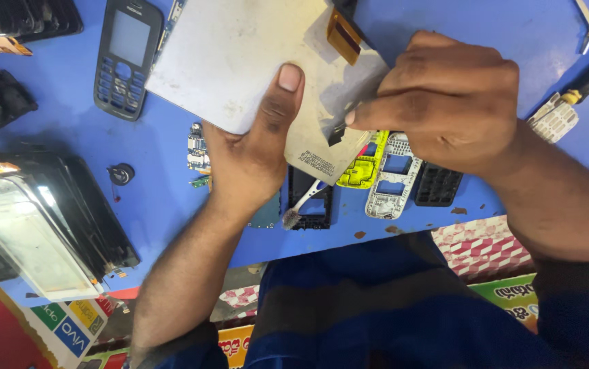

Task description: The person uses a small metal tool to scrape and clean the back surface of a white rectangular electronic component, likely a screen or battery, held in the left hand. The person repeatedly scrapes along the edges and center of the component's back, occasionally flipping it to access different areas.

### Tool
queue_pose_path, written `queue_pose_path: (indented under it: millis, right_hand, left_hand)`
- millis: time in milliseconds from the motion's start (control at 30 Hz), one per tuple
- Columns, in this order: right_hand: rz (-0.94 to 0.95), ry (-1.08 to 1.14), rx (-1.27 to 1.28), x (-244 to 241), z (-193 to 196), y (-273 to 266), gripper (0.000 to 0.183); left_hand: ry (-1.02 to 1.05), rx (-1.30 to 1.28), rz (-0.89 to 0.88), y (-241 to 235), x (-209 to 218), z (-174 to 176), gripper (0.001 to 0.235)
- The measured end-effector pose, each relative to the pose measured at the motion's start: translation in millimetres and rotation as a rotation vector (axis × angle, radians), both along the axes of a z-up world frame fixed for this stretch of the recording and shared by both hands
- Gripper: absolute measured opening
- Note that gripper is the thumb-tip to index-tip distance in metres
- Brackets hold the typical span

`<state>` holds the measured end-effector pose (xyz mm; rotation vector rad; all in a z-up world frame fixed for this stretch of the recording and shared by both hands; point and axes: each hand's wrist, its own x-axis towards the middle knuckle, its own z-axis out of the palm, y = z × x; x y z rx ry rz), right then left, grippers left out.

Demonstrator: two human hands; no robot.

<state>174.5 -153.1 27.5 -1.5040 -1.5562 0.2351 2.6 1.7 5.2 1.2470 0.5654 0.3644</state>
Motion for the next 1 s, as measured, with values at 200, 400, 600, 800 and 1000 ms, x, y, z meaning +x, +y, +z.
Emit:
queue_pose_path:
  millis: [200,400,600,800,1000]
  right_hand:
    - [0.006,-0.094,0.016,-1.0,-1.4,4.2,0.017]
    - [0.020,-0.137,-0.004,-2.1,-0.7,7.7,0.015]
    - [0.065,-0.120,0.006,0.2,-0.5,9.1,0.018]
    - [0.092,-0.085,-0.014,1.7,0.7,6.9,0.019]
    - [0.110,0.054,-0.014,3.4,4.5,1.5,0.022]
  left_hand:
    - [-0.019,-0.044,0.006,-1.5,-1.6,-2.9,0.025]
    - [0.015,-0.044,0.016,-1.3,0.1,-5.9,0.025]
    - [0.022,-0.119,0.020,-1.3,2.8,-7.8,0.026]
    - [0.032,-0.082,0.013,-1.9,4.1,-9.7,0.025]
    - [0.038,-0.158,0.031,1.6,6.0,-4.2,0.025]
